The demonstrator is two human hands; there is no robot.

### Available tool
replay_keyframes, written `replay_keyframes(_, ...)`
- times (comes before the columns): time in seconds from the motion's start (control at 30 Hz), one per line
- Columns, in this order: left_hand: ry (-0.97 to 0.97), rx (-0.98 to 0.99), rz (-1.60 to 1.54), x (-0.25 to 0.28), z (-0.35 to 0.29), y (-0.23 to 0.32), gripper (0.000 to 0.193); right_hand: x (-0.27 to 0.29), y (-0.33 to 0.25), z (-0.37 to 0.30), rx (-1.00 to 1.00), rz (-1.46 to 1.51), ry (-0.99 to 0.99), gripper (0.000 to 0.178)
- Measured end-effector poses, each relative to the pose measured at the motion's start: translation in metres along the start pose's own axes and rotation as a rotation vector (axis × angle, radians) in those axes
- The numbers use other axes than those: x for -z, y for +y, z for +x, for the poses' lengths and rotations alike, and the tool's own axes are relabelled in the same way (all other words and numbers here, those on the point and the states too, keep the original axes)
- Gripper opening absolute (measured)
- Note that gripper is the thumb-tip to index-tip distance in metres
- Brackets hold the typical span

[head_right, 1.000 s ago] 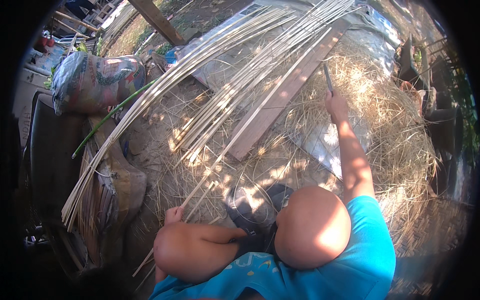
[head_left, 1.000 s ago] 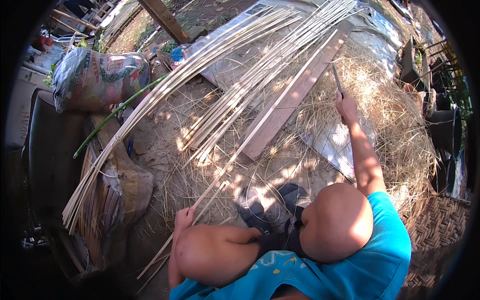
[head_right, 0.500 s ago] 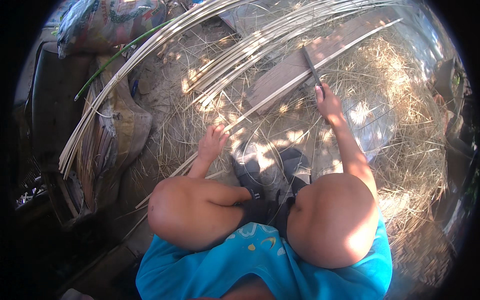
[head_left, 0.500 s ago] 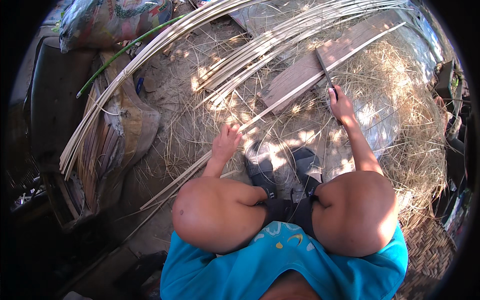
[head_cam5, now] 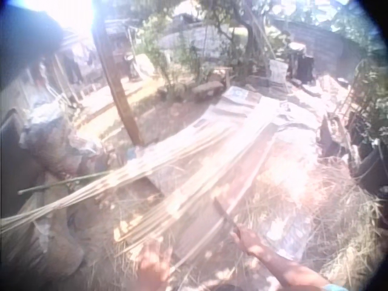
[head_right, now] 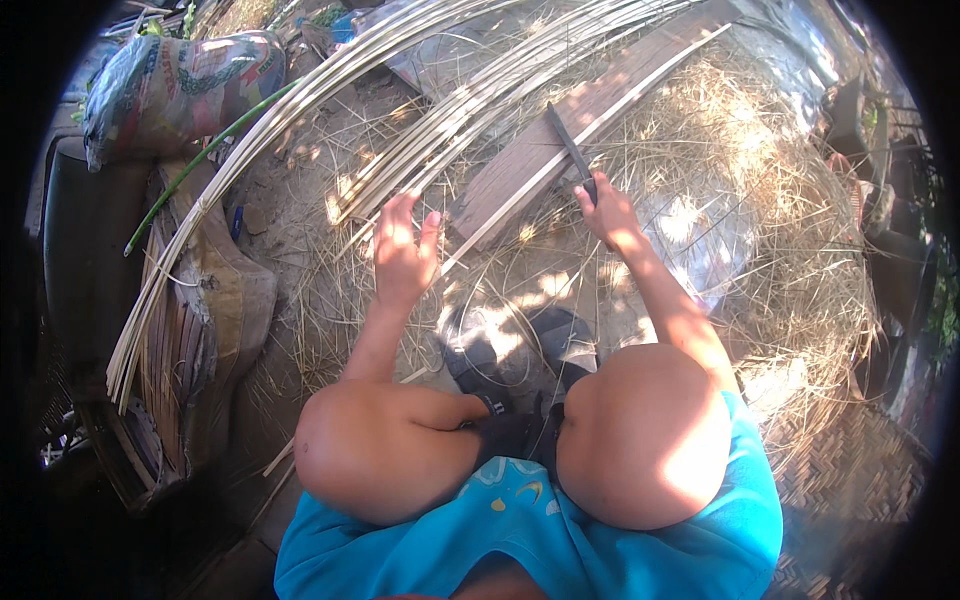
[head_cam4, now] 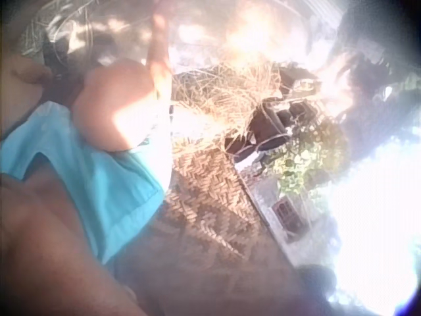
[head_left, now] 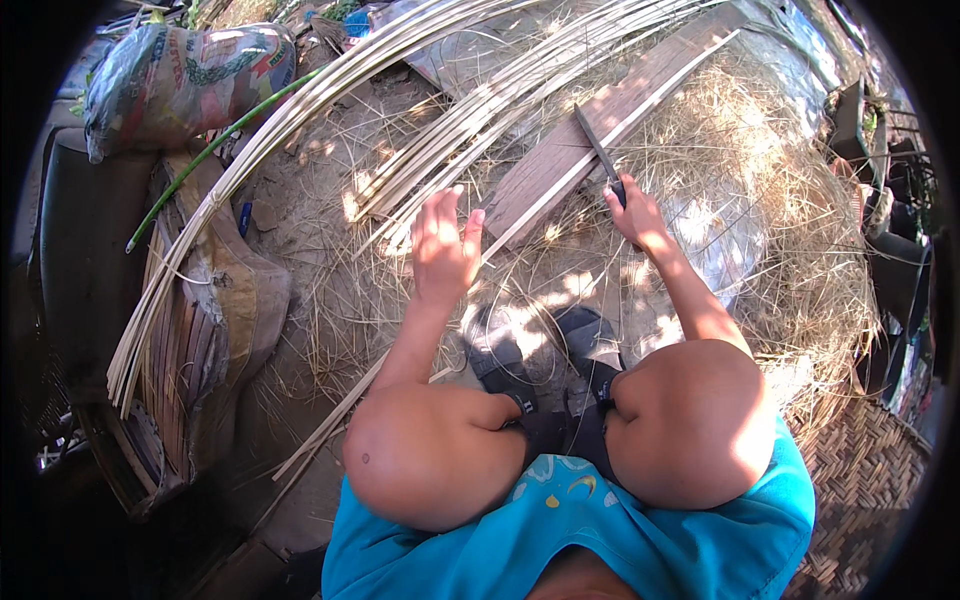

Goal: The person sits on the ground and uses a knife to split long bamboo strips into thinner pieces. They repeatedly position each strip on a wooden block and draw the knife along its length to separate it.

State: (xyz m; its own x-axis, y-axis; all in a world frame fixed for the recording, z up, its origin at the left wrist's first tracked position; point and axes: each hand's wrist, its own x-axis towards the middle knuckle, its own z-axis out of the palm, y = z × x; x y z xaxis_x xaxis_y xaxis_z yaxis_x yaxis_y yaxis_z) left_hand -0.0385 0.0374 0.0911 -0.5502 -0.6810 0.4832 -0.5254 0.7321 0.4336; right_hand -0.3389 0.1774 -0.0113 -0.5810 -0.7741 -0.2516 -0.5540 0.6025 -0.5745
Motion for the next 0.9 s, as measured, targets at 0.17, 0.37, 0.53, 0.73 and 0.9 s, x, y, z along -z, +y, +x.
replay_keyframes(0.17,-1.157,0.681,-0.004,-0.049,-0.051,-0.073,0.067,0.031,0.003,0.009,0.363,-0.120,-0.055,0.059)
replay_keyframes(0.37,-0.900,0.488,-0.187,-0.021,-0.102,-0.102,0.041,0.065,0.084,0.034,0.046,-0.196,0.111,0.041)
replay_keyframes(0.53,-0.633,0.189,-0.249,-0.032,-0.105,-0.091,0.031,-0.009,-0.024,-0.037,0.253,-0.067,-0.330,0.038)
replay_keyframes(0.73,-0.746,0.185,0.088,-0.020,-0.126,-0.098,0.033,0.072,0.061,0.036,0.135,-0.212,0.172,0.035)
replay_keyframes(0.9,-0.653,0.204,-0.188,-0.016,-0.120,-0.100,0.037,0.077,0.046,0.038,0.095,-0.161,0.270,0.036)
